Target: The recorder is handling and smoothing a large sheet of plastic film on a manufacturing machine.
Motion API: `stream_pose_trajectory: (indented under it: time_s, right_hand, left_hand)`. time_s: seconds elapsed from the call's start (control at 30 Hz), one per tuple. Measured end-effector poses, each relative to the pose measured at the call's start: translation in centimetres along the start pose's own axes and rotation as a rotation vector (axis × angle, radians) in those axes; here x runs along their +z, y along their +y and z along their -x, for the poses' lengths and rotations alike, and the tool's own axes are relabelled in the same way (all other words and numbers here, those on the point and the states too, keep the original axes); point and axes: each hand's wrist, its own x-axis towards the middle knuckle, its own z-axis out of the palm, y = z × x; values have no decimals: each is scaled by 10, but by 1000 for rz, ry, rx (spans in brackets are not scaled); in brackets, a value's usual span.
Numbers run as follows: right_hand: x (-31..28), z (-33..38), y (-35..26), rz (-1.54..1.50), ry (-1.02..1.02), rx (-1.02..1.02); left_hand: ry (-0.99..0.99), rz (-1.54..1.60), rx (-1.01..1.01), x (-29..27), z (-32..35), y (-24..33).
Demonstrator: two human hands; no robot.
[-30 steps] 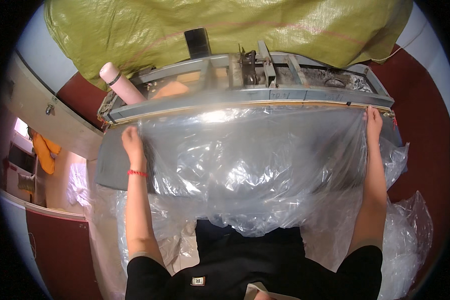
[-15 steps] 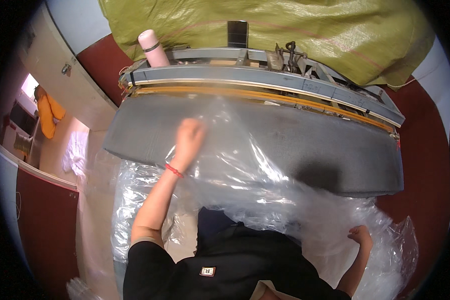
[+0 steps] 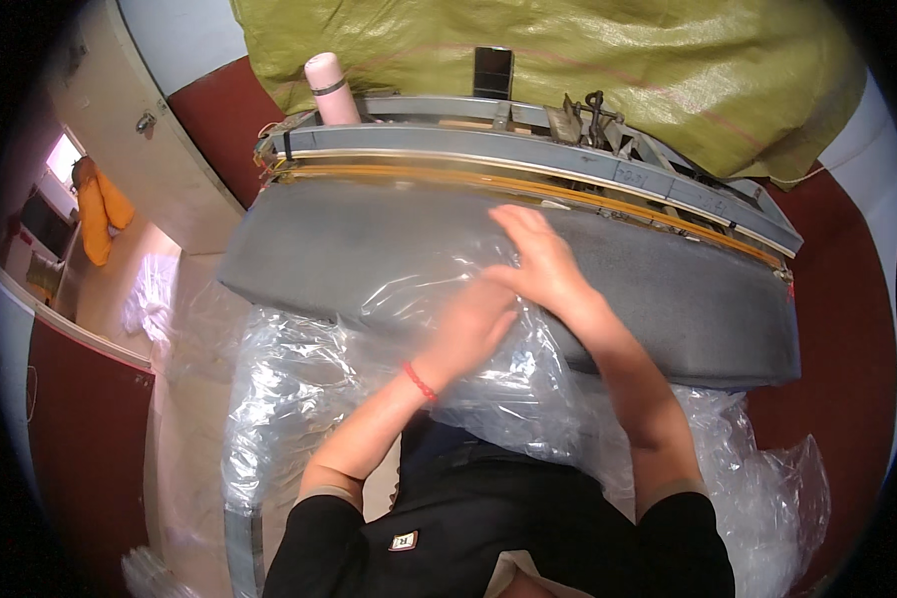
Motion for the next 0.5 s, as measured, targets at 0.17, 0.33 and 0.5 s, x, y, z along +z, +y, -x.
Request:
stream_pose_trajectory:
  time_s: [0.17, 0.33, 0.5]
  right_hand:
    - [37, 4, 27, -98, -49, 38]
    - [-49, 11, 29, -657, 353, 619]
    - [-169, 90, 135, -373, 810, 777]
  left_hand:
    - [193, -318, 108, -38, 0, -4]
    - [-312, 576, -486, -91, 33, -47]
    - [-833, 139, -482, -140, 73, -48]
